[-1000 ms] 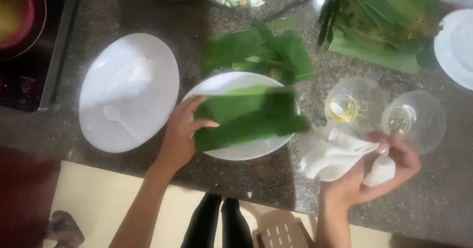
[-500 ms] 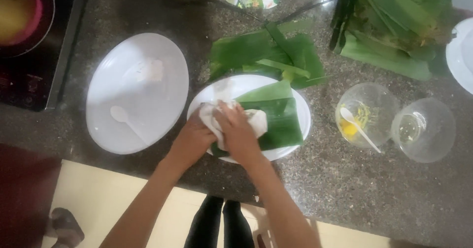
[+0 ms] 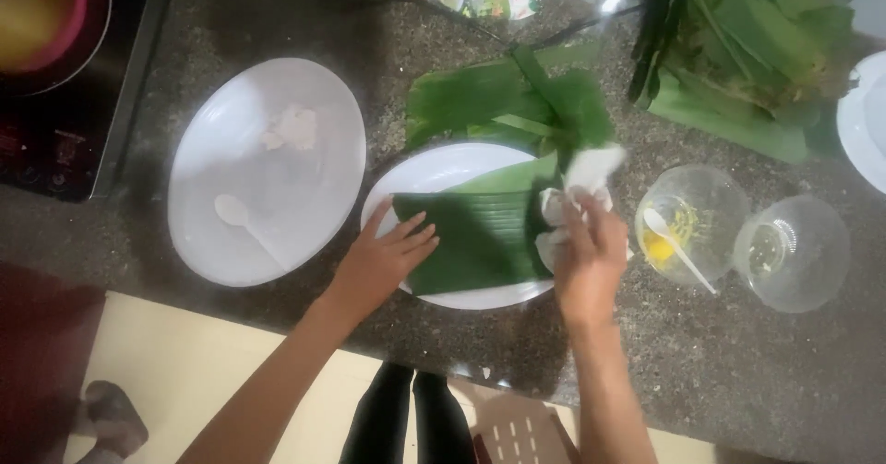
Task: The person is cleaning banana leaves by wiping them with a white cloth on a plate.
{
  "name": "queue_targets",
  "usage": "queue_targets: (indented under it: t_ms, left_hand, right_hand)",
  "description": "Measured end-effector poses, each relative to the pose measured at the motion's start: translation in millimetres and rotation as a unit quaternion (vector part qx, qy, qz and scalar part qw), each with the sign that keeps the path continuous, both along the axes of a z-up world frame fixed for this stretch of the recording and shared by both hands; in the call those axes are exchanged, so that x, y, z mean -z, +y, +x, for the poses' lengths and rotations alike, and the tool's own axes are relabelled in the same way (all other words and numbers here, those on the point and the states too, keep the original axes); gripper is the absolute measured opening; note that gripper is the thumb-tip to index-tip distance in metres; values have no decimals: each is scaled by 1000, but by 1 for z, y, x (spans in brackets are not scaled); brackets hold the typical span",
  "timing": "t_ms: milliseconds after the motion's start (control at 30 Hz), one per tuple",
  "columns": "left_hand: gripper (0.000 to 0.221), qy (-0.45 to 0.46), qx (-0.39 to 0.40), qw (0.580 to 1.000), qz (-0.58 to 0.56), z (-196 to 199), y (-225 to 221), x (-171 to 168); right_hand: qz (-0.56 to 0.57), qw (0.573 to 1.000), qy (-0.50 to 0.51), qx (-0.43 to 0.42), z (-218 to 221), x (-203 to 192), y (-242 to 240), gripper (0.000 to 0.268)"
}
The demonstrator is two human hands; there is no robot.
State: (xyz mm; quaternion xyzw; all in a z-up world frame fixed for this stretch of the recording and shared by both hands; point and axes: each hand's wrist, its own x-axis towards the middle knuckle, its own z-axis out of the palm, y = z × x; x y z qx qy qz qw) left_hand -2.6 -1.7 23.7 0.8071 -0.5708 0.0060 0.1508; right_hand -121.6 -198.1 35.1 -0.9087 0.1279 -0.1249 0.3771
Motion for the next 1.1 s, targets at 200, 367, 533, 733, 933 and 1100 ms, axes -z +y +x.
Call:
queue_targets:
  t_ms: [200, 367, 533, 733, 933, 1100]
  left_hand:
    - [31, -23, 10, 1000, -1, -2, -3, 12]
    - [27, -24, -2, 1000, -14, -3, -7, 2]
    - [37, -32, -3, 999, 19, -3, -4, 6]
    - [36, -5, -15, 1000, 13, -4, -3, 5]
    - [33, 213, -187, 950, -131, -7, -18, -78]
    - [30, 484, -237, 813, -221, 3, -3, -82]
  right_hand:
    - [201, 970, -132, 31, 14, 19, 26, 41]
    - [-59, 992, 74, -82, 24, -31, 24, 53]
    - [-200, 972, 97, -76, -18, 17, -26, 64]
    - [-191, 976, 87, 56, -52, 44, -71, 50]
    - [-188, 950, -130, 211, -66, -30, -73, 43]
    - [-166, 936, -210, 231, -71, -71, -57, 15]
